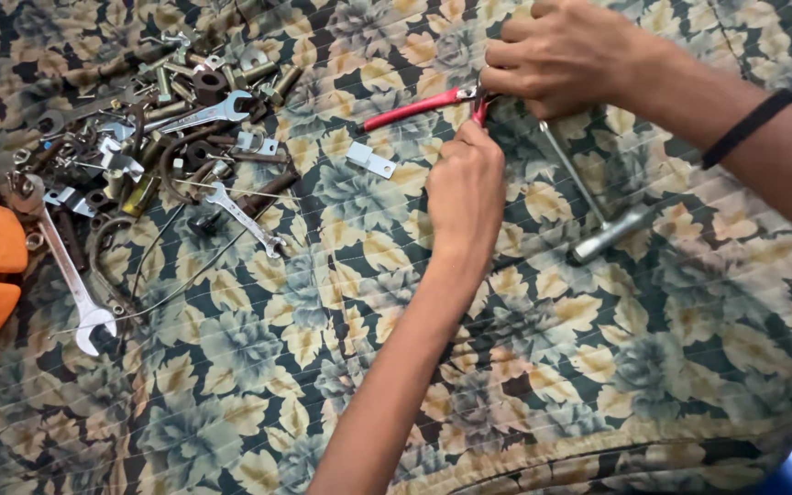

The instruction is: The person uses a variety of wrenches and pliers to adjust and work on metal hand tools spread out across a floral-patterned bedspread.

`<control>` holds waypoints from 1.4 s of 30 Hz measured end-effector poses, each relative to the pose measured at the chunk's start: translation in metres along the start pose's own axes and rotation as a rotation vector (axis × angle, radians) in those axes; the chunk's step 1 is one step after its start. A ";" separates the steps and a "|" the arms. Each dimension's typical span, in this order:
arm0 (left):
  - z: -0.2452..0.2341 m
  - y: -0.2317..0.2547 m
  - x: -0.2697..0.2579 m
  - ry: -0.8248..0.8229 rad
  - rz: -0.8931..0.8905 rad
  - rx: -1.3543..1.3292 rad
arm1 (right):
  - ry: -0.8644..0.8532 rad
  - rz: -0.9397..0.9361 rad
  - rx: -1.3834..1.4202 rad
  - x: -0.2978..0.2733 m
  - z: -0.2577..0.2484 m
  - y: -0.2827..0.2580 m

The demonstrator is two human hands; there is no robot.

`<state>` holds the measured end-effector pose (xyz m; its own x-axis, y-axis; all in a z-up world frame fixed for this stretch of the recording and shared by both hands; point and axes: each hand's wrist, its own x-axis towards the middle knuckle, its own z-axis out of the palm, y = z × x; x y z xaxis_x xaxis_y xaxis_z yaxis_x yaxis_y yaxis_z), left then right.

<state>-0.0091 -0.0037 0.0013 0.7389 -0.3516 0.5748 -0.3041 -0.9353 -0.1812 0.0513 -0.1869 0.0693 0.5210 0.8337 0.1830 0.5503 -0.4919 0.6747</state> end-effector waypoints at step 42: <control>0.010 -0.007 -0.006 0.039 0.016 -0.228 | -0.764 1.110 1.769 0.010 -0.012 -0.001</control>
<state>-0.0055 0.0048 -0.0090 0.7104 -0.3605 0.6044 -0.4471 -0.8945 -0.0080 0.0475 -0.1749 0.0791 0.7844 0.1340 -0.6056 -0.4330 -0.5807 -0.6894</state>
